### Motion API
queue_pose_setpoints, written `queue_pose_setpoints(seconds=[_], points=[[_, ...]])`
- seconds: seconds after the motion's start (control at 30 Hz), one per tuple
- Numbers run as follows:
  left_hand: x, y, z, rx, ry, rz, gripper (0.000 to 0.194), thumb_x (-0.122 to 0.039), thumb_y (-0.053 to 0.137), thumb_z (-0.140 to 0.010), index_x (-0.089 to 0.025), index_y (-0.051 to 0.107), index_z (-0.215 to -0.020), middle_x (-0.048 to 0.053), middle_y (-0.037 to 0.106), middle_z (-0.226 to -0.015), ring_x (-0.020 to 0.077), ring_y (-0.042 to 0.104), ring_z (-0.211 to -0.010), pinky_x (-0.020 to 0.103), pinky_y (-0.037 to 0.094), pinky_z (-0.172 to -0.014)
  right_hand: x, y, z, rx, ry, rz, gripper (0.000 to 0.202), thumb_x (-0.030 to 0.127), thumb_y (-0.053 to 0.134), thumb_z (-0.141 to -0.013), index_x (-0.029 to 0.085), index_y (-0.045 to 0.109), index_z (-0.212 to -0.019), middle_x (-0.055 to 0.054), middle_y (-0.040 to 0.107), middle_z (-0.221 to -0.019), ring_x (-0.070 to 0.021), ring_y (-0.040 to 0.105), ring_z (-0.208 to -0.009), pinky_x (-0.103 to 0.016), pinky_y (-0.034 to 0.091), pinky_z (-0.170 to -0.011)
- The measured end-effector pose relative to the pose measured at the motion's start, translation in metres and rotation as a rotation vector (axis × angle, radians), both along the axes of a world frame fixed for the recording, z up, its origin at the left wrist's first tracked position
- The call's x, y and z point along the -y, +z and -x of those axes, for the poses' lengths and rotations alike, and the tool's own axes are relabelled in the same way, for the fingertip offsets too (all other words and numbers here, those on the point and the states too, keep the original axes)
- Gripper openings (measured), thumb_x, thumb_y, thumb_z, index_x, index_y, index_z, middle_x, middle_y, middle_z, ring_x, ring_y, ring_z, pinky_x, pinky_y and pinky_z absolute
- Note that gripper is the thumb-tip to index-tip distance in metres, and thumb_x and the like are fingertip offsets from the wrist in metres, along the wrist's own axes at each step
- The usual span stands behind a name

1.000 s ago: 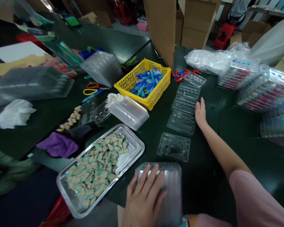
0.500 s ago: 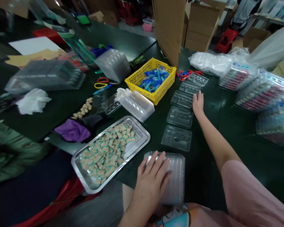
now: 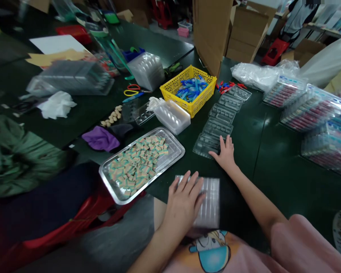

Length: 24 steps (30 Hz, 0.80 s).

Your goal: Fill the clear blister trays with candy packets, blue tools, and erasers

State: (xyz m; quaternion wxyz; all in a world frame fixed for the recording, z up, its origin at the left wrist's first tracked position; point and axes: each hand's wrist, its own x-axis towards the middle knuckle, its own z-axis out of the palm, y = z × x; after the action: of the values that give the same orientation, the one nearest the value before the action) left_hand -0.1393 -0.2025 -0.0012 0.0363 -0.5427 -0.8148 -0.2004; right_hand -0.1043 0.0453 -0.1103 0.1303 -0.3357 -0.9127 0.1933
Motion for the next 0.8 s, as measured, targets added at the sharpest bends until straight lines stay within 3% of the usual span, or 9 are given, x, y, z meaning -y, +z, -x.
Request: queue_pose_setpoints(seconds=[0.17,0.23,0.3,0.37,0.43,0.53,0.63,0.8], points=[[0.004,-0.001,-0.001,-0.008,-0.029,-0.003,0.031,-0.027,0.054,-0.091,-0.021,0.062,-0.120,0.011,0.060,-0.131,0.0304,0.050,-0.127,0.051,0.034,-0.105,-0.003,0.008,0.043,0.002,-0.098,0.023,0.087,0.065,0.050,-0.083,0.012,0.030,-0.148,-0.025,0.013,-0.157,-0.0439,0.011,-0.144,-0.066,0.018,-0.109],[0.005,-0.001,0.002,-0.001,-0.074,0.002,0.032,-0.028,0.053,-0.091,-0.021,0.062,-0.121,0.012,0.058,-0.133,0.0302,0.049,-0.128,0.051,0.034,-0.105,0.001,0.022,0.045,-0.036,-0.122,0.033,0.085,0.061,0.054,-0.082,0.011,0.033,-0.147,-0.025,0.015,-0.157,-0.0444,0.012,-0.144,-0.067,0.017,-0.109],[0.006,0.001,0.006,0.005,-0.130,0.010,0.032,-0.029,0.053,-0.091,-0.020,0.061,-0.122,0.013,0.054,-0.137,0.0302,0.045,-0.131,0.051,0.034,-0.106,0.009,0.041,0.034,-0.120,-0.076,0.096,0.074,0.055,0.057,-0.083,0.014,0.040,-0.143,-0.022,0.027,-0.154,-0.0403,0.023,-0.142,-0.063,0.023,-0.109],[0.007,0.004,0.011,0.006,-0.182,0.022,0.033,-0.030,0.055,-0.091,-0.018,0.061,-0.121,0.015,0.053,-0.137,0.0312,0.040,-0.134,0.050,0.035,-0.105,0.019,0.062,0.013,-0.183,0.081,0.316,0.056,0.048,0.055,-0.086,0.017,0.053,-0.132,-0.017,0.053,-0.137,-0.0317,0.047,-0.127,-0.053,0.038,-0.103],[0.007,0.007,0.015,0.002,-0.234,0.047,0.034,-0.032,0.056,-0.090,-0.016,0.061,-0.119,0.015,0.057,-0.129,0.0320,0.044,-0.129,0.048,0.039,-0.101,0.030,0.081,-0.012,-0.142,0.302,0.688,0.041,0.047,0.055,-0.086,0.017,0.064,-0.114,-0.011,0.069,-0.106,-0.0218,0.063,-0.096,-0.040,0.049,-0.088],[0.007,0.008,0.016,-0.011,-0.281,0.083,0.035,-0.034,0.057,-0.090,-0.014,0.061,-0.118,0.014,0.060,-0.120,0.0298,0.052,-0.117,0.044,0.044,-0.094,0.044,0.097,-0.040,-0.022,0.469,1.108,0.031,0.044,0.065,-0.080,0.015,0.069,-0.091,-0.003,0.068,-0.080,-0.0121,0.059,-0.069,-0.028,0.049,-0.070],[0.007,0.004,0.013,-0.035,-0.268,0.060,0.033,-0.031,0.057,-0.090,-0.014,0.060,-0.118,0.014,0.061,-0.120,0.0284,0.052,-0.118,0.044,0.044,-0.096,0.051,0.100,-0.049,-0.027,0.412,1.241,0.025,0.035,0.075,-0.071,0.015,0.068,-0.083,0.001,0.065,-0.074,-0.0086,0.055,-0.064,-0.024,0.045,-0.065],[0.010,-0.001,0.012,-0.027,-0.281,0.011,0.032,-0.029,0.057,-0.090,-0.015,0.060,-0.118,0.013,0.061,-0.121,0.0277,0.053,-0.119,0.044,0.044,-0.097,0.049,0.096,-0.043,0.015,0.355,1.360,0.026,0.024,0.078,-0.063,0.014,0.067,-0.084,0.003,0.062,-0.070,-0.0066,0.052,-0.060,-0.021,0.038,-0.057]])
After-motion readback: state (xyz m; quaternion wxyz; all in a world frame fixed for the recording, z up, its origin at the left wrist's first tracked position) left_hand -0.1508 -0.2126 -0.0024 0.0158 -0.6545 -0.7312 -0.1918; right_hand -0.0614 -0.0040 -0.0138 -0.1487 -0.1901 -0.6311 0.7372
